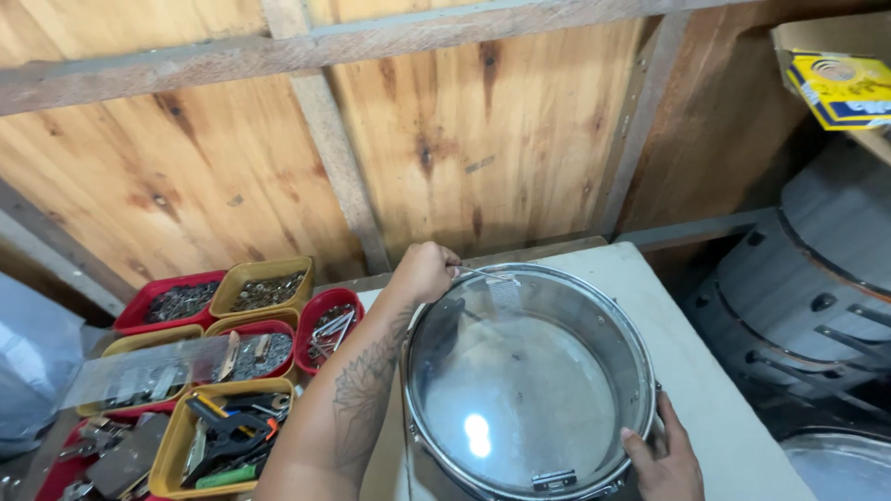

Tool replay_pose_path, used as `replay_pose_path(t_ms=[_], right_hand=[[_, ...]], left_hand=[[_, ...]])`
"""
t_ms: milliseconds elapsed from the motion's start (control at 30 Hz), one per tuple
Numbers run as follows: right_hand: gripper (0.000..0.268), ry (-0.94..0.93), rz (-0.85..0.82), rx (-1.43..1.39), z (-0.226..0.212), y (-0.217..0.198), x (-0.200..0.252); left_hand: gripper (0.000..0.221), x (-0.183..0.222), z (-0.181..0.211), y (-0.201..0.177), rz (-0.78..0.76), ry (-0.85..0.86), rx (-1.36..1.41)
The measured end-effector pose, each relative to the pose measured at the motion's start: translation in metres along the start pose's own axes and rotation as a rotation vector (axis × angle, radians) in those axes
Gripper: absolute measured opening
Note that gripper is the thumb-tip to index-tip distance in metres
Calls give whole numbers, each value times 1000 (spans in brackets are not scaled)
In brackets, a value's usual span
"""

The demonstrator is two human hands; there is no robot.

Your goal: Repairing and adjusting a snare drum by tightening tension rods and fixing the snare mechanism.

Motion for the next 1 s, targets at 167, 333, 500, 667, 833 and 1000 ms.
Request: replay_pose_path(t_ms=[167,333,500,667,833,1000], right_hand=[[96,-830,511,357,-47,-14,29],[74,-1050,-59,791,-126,75,37],[42,-959,-126,924,-150,160,28],[38,-843,-22,973,-163,170,9],[35,-770,5,977,-154,167,-23],[37,-722,-58,947,-153,170,-24]], left_hand=[[26,-4,34,-4,-64,-19,63],[20,-6,85,-15,-107,170,78],[9,-4,86,-35,-105,50,27],[27,5,29,-17,-46,-160,-93],[18,7,-22,22,27,-256,-15],[18,0,-32,36,21,-227,-5]])
Point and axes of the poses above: each hand's wrist, its own x-axis away from the middle knuckle, its own y-axis out of the palm, z = x × y, the point moved 5 cm from there along -x, towards the middle knuckle, and after that the axes turned 13 degrees about y, right-handed, at the moved point
